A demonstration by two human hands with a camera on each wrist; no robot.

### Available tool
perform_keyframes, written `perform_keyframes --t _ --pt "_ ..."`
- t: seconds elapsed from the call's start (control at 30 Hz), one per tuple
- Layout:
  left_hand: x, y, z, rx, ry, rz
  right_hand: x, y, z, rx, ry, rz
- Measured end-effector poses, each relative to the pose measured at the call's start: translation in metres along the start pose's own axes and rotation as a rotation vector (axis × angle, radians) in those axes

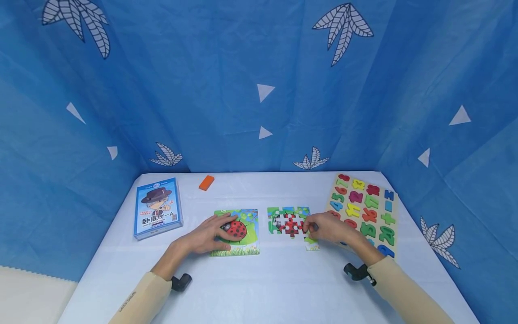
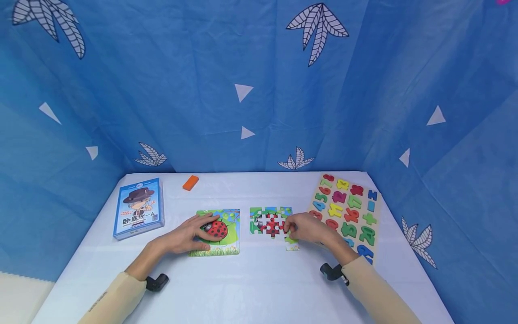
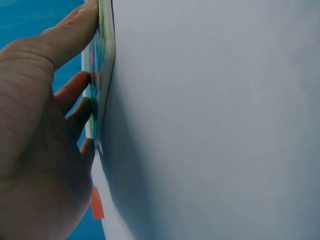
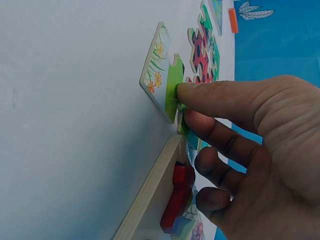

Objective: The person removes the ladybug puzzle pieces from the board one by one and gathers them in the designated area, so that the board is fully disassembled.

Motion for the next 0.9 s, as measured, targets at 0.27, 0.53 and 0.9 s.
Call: perform_keyframes --t 0.27,0.53,0.9 --pt "0.000 0.001 0.000 -0.004 -0.001 -0.002 0.001 0.000 -0.001 0.008 -0.003 0.006" --pt "-0.001 0.002 0.000 -0.004 -0.012 -0.009 0.000 -0.002 0.000 0.007 -0.001 0.023" --pt "-0.005 0.005 0.003 -0.036 -0.049 -0.002 0.007 -0.016 -0.012 -0.076 0.008 -0.029"
Point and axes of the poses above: each hand's wrist, its own z-axis away from the middle knuckle, its own x-axis out of the palm, y = z × x, the point moved 2 cm from there along -z, towards the middle knuckle, and after that the axes turned 7 degrees about -y, right-handed, at the moved point
